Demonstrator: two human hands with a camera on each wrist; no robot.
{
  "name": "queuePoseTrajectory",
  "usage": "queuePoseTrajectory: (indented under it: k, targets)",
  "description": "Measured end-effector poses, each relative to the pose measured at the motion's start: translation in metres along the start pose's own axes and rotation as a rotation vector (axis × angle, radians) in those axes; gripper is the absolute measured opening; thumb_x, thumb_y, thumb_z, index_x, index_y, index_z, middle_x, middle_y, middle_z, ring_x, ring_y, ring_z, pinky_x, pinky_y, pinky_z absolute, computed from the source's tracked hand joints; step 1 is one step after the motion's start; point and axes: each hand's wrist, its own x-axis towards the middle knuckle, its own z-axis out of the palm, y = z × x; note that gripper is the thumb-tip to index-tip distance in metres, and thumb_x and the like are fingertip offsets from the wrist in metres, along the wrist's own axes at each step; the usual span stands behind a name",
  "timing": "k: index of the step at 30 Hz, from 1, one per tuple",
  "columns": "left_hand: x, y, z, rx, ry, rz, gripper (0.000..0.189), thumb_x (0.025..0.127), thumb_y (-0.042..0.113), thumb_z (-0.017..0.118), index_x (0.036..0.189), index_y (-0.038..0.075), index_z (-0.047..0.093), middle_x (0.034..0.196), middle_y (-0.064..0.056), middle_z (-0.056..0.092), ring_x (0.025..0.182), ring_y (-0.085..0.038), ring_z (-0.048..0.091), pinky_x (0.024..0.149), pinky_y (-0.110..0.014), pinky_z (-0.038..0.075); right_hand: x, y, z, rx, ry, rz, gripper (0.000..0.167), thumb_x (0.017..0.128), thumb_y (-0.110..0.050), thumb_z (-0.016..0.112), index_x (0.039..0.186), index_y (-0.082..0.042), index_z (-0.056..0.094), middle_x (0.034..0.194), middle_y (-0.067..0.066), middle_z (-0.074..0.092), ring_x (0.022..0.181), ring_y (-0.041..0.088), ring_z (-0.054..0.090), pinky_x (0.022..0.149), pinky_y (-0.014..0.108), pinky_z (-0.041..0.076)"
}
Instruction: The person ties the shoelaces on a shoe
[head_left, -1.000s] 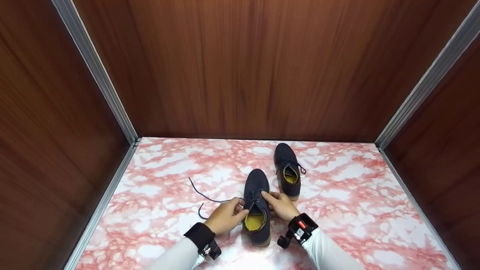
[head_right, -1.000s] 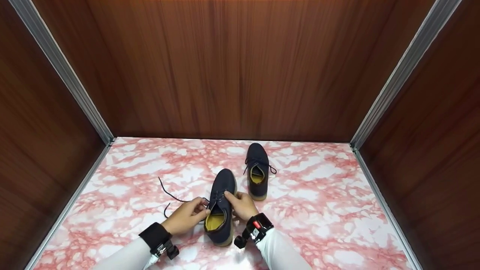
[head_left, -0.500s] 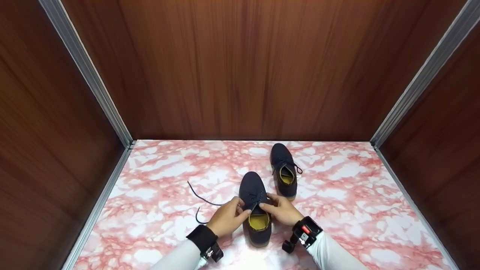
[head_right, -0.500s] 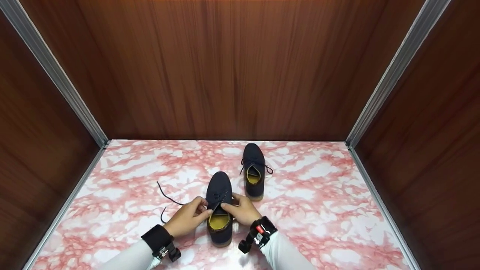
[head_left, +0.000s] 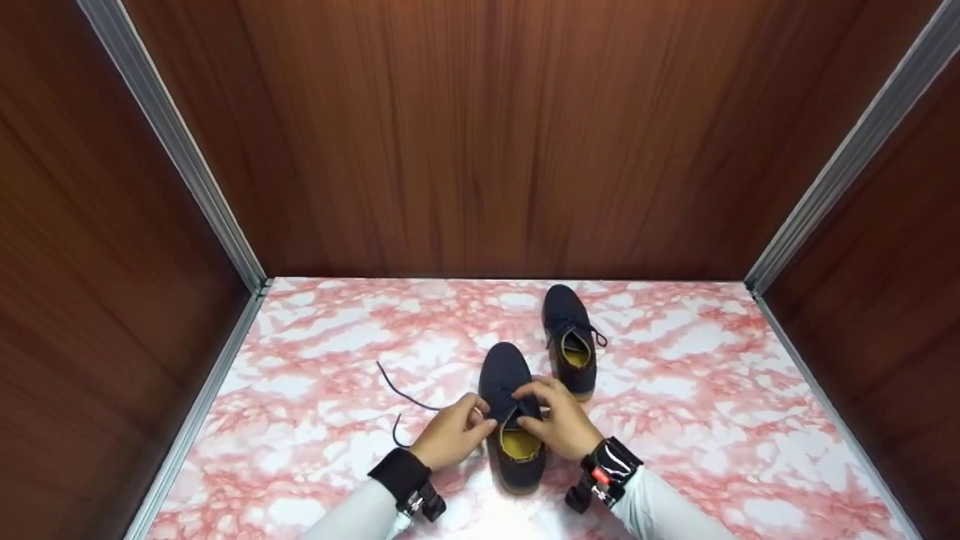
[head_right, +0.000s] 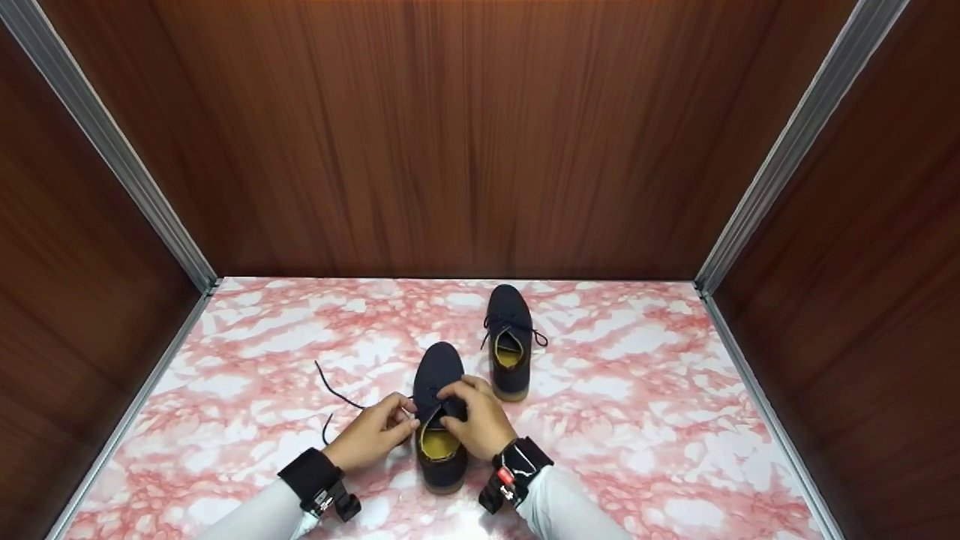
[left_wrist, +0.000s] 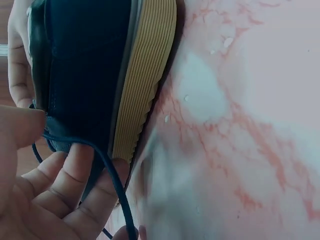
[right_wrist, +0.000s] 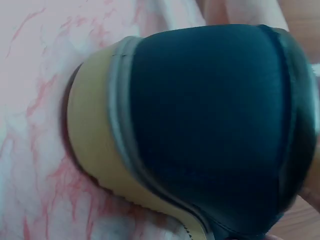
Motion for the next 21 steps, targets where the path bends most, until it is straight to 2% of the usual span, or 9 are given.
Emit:
queuePoseTrajectory:
  k: [3,6,9,13,16,21]
  targets:
    - [0.0,-0.001,0.0,0.011,0.007,0.003,0.016,0.103,0.025,0.064,0.111,0.012,0.063,0.077,0.009,0.06,0.063,0.001,0.051,0.065,-0.019,0.045,0.0,-0.002,0.002,-0.048,0.03,-0.008,0.028,0.085,-0.001,0.082,0.103,-0.017,0.068,0.139,0.03,0.055,0.12,0.039,0.066,0.095,0.049,0.06]
    - [0.001,-0.001,0.0,0.028,0.019,-0.002,0.008,0.102,0.022,0.066,0.101,0.015,0.065,0.075,0.011,0.056,0.063,0.001,0.049,0.063,-0.019,0.043,0.001,-0.002,0.003,-0.066,0.041,-0.022,0.026,0.085,-0.001,0.081,0.093,-0.016,0.062,0.135,0.026,0.059,0.127,0.039,0.062,0.096,0.046,0.06]
    - [0.002,0.0,0.0,0.035,0.023,-0.004,0.009,0.101,0.022,0.067,0.094,0.016,0.065,0.076,0.01,0.056,0.066,0.0,0.05,0.064,-0.02,0.044,0.001,-0.002,0.004,-0.081,0.05,-0.034,0.025,0.088,-0.006,0.081,0.089,-0.017,0.059,0.13,0.019,0.063,0.128,0.037,0.061,0.096,0.042,0.059]
    - [0.003,0.001,0.002,0.013,0.026,0.002,0.006,0.099,0.019,0.067,0.096,0.015,0.064,0.084,0.007,0.061,0.073,-0.001,0.054,0.07,-0.02,0.048,0.002,-0.001,0.003,-0.072,0.047,-0.022,0.019,0.094,-0.012,0.075,0.089,-0.017,0.057,0.124,0.012,0.065,0.123,0.031,0.062,0.096,0.036,0.056]
    - [0.004,0.001,0.003,-0.004,0.034,0.014,0.006,0.097,0.016,0.068,0.099,0.012,0.063,0.089,0.004,0.064,0.078,-0.001,0.056,0.073,-0.02,0.05,0.004,-0.002,0.001,-0.02,0.034,0.017,0.016,0.099,-0.014,0.069,0.088,-0.016,0.057,0.13,0.013,0.066,0.128,0.032,0.06,0.103,0.042,0.053]
    - [0.004,0.0,0.005,-0.007,0.035,0.025,0.009,0.096,0.014,0.067,0.104,0.012,0.063,0.092,0.003,0.065,0.083,-0.003,0.057,0.077,-0.021,0.051,0.005,-0.005,-0.007,0.097,0.034,0.114,0.02,0.104,-0.017,0.06,0.085,-0.012,0.06,0.139,0.022,0.064,0.138,0.04,0.055,0.119,0.055,0.04]
